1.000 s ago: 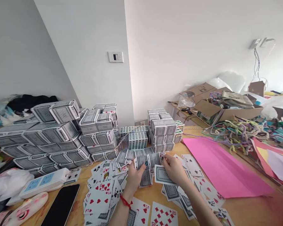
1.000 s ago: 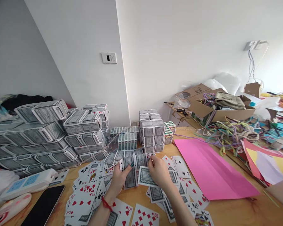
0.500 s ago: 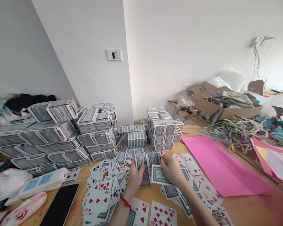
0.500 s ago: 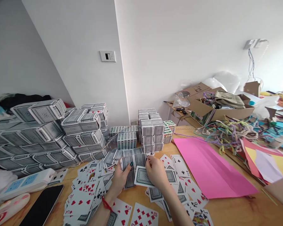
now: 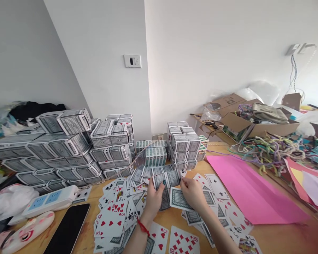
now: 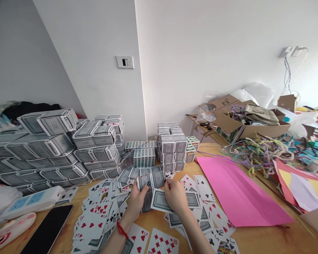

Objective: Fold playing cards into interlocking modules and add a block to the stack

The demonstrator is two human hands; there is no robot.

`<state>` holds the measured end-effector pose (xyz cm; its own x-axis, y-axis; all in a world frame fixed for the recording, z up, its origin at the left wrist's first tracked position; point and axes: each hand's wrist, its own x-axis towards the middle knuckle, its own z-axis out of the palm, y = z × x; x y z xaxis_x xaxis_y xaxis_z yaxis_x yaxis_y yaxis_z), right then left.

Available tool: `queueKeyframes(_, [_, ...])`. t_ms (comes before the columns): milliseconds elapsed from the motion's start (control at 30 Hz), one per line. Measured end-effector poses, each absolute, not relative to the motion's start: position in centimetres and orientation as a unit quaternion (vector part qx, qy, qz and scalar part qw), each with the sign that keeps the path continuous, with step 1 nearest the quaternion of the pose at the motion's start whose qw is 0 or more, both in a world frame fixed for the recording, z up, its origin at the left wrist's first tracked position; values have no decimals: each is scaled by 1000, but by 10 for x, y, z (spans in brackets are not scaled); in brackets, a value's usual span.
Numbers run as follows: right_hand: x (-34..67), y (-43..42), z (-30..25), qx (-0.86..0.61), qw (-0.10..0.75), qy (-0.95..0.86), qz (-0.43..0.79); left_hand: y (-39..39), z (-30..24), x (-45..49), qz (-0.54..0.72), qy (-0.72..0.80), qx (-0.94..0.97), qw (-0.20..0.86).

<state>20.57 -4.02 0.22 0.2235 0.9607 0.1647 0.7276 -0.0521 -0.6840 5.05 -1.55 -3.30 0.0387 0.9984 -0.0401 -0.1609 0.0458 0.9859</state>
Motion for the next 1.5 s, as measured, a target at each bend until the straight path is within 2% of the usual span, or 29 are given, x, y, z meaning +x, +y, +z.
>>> queueKeyframes(167, [206,-40,3,-700,316,-612,188,-18,-35,50,529,486,413,560])
queueKeyframes(333, [217,-38,7,-676,326,-596,287,-16,-26,44,499,465,414,603])
queueKeyframes(567, [236,-35,11,-667,388,-487,408,-15,-12,37,405,385,426,711])
queueKeyframes(833, [230,-34,6,-620,480,-399,476,-13,1,31,444,262,266,814])
queueKeyframes(967, [219,-34,3,-586,494,-379,518,-11,-3,31,476,241,214,818])
queueKeyframes(1167, [205,-39,1,-586,471,-403,522,-10,-4,30,487,225,213,817])
queueKeyframes(1500, [181,-47,9,-571,412,-490,514,-12,-18,47,549,304,299,719])
